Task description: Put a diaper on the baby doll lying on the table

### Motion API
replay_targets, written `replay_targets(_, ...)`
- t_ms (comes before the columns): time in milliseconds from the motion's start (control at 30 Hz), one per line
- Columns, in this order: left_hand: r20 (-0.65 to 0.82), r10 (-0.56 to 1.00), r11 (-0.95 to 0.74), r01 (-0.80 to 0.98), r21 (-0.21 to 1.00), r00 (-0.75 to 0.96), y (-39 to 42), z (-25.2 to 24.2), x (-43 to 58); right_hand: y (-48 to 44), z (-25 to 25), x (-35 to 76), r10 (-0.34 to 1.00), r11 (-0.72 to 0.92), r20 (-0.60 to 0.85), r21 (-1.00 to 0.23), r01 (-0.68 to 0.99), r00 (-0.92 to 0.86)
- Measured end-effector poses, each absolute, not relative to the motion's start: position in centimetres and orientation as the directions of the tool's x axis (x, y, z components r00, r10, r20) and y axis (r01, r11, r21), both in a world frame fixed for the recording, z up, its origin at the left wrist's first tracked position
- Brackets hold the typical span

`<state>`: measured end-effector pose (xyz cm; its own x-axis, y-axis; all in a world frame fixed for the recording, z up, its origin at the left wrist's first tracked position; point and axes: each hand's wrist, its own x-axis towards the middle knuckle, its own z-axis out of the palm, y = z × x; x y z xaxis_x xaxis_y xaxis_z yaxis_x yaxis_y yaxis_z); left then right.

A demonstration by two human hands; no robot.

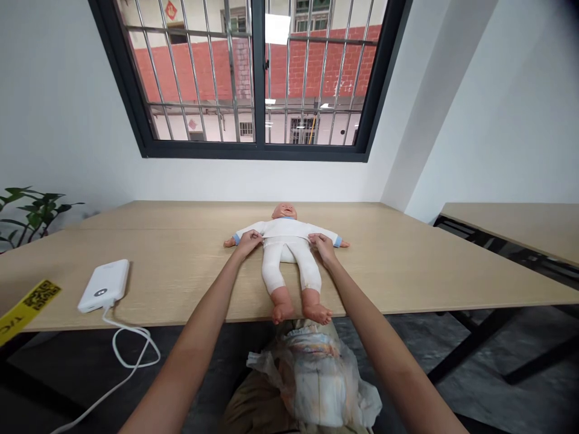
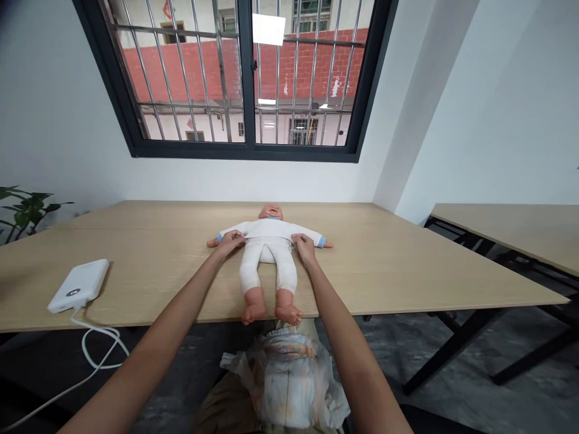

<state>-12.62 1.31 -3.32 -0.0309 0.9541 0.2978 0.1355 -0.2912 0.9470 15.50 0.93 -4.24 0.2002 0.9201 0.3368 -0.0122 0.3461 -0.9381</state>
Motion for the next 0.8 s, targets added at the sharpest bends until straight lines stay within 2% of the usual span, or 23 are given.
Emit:
replay_targets(267,0.291,0.956,-0.288,0.091,0.953,-0.027,1.52,-3.51,-12.75,0.44,-4.0,15.38,0.94,0.325,0.312,-0.941,-0.091,0.137)
replay_targets(433,0.293,0.956,-0.292,0.054,0.955,-0.015,1.63,-3.7,-12.81,0.52,-4.02,15.27,0.922,0.382,0.373,-0.92,-0.085,0.103)
replay_targets(600,0.297,0.955,-0.296,0.031,0.955,-0.011,1.71,-3.88,-12.87,0.64,-4.25,15.47,0.907,0.403,0.392,-0.914,-0.048,0.155)
replay_targets(800,0.297,0.955,-0.297,0.023,0.955,-0.01,1.69,-3.95,-12.93,0.58,-4.14,15.67,0.911,0.388,0.361,-0.915,-0.115,0.198)
